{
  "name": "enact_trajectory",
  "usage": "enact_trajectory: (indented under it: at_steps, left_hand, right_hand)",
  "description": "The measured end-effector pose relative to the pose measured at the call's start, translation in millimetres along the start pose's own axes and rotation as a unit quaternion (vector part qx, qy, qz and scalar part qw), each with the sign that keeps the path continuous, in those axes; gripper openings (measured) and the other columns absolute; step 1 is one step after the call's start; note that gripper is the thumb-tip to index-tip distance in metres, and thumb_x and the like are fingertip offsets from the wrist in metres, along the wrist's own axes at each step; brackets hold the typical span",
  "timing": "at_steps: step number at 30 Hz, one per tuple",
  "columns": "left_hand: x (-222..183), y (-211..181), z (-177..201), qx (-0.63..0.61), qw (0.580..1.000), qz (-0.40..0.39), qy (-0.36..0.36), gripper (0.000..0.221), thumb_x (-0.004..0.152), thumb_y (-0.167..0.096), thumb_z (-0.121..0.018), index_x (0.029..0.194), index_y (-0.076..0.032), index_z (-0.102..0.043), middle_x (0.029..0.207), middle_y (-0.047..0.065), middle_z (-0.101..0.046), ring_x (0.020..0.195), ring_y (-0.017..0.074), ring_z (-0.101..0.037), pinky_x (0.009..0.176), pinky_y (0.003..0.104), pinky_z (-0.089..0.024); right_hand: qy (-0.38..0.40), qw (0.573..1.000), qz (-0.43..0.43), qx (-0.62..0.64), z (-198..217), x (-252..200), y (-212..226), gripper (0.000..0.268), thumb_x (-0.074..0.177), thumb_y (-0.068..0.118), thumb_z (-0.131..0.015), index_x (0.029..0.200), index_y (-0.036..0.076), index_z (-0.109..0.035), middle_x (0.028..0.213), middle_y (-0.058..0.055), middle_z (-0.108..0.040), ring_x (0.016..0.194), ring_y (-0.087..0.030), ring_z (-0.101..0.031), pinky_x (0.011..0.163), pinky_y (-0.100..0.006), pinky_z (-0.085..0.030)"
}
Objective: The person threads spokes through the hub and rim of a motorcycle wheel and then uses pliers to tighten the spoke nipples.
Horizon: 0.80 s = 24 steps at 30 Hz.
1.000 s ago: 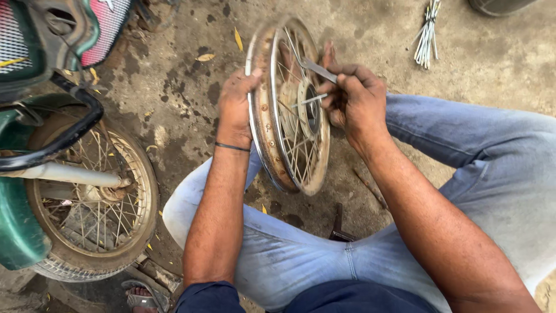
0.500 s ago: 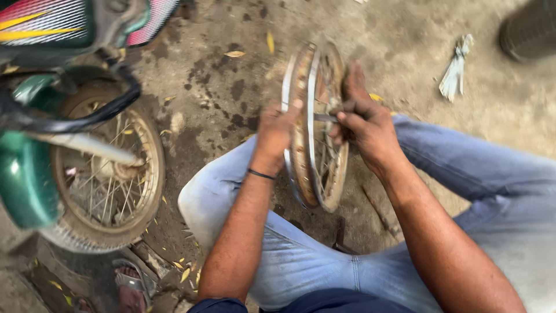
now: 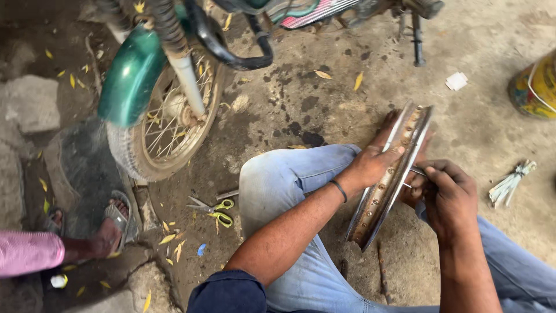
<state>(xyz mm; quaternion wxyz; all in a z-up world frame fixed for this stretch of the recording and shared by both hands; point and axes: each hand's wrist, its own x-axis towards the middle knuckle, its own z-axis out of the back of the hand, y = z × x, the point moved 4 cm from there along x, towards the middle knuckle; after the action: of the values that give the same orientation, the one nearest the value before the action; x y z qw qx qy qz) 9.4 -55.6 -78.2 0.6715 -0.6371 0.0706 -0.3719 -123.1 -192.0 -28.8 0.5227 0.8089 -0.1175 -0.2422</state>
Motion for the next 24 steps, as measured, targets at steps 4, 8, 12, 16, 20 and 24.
enact_trajectory:
  at_steps: [4,8,12,16,20,24]
  left_hand:
    - [1,45,-55,-0.156,0.979,0.131,0.032,0.063,0.101,-0.026,-0.063,0.158,-0.022,-0.038,0.151,0.009,-0.038,0.141,0.0323,-0.042,0.129,0.050,-0.030]
    - [28,88,-71,0.368,0.922,-0.100,0.063,0.052,0.085,-0.033,-0.067,0.136,-0.031,-0.065,0.099,0.005,-0.076,0.103,0.0240,-0.072,0.132,0.052,-0.036]
    - [46,126,-62,0.108,0.983,0.142,0.052,0.037,0.098,-0.045,-0.053,0.096,-0.011,-0.067,0.079,0.012,-0.065,0.079,0.0275,-0.064,0.086,0.048,-0.048]
    - [50,115,-98,0.017,0.984,0.167,0.055,0.064,0.103,-0.057,-0.046,0.080,-0.002,-0.068,0.070,0.013,-0.064,0.068,0.0274,-0.065,0.064,0.045,-0.056]
    - [45,121,-90,0.058,0.993,0.098,0.029,0.066,0.099,-0.062,-0.041,0.089,-0.007,-0.074,0.073,0.010,-0.070,0.065,0.0254,-0.069,0.058,0.041,-0.056]
    - [32,115,-132,0.051,0.984,0.156,0.073,0.052,0.100,-0.051,-0.045,0.101,-0.010,-0.077,0.077,0.013,-0.071,0.065,0.0281,-0.070,0.057,0.042,-0.057]
  right_hand:
    - [0.005,0.988,0.008,0.156,-21,-36,-24,0.012,0.109,0.005,-0.053,0.117,-0.002,-0.059,0.096,-0.012,-0.065,0.084,-0.019,-0.064,0.075,-0.030,-0.055]
    - [0.016,0.999,-0.017,0.043,-90,-35,-45,0.013,0.112,0.008,-0.052,0.121,0.001,-0.058,0.098,-0.009,-0.064,0.085,-0.016,-0.061,0.072,-0.028,-0.051]
    - [0.019,0.999,0.027,-0.001,-173,-10,-26,0.014,0.114,0.009,-0.050,0.121,0.001,-0.059,0.093,-0.009,-0.061,0.078,-0.017,-0.058,0.068,-0.030,-0.048]
    - [-0.004,0.995,0.090,-0.034,-171,14,-16,0.016,0.116,0.010,-0.049,0.122,0.001,-0.060,0.088,-0.009,-0.059,0.072,-0.018,-0.055,0.063,-0.031,-0.046]
    - [0.014,0.991,0.127,-0.038,-153,32,-39,0.017,0.118,0.012,-0.048,0.123,0.001,-0.060,0.083,-0.010,-0.056,0.065,-0.019,-0.051,0.059,-0.033,-0.043]
    - [-0.078,0.979,0.172,-0.080,-63,27,-7,0.019,0.119,0.013,-0.046,0.124,0.001,-0.061,0.078,-0.010,-0.054,0.059,-0.020,-0.048,0.055,-0.034,-0.041]
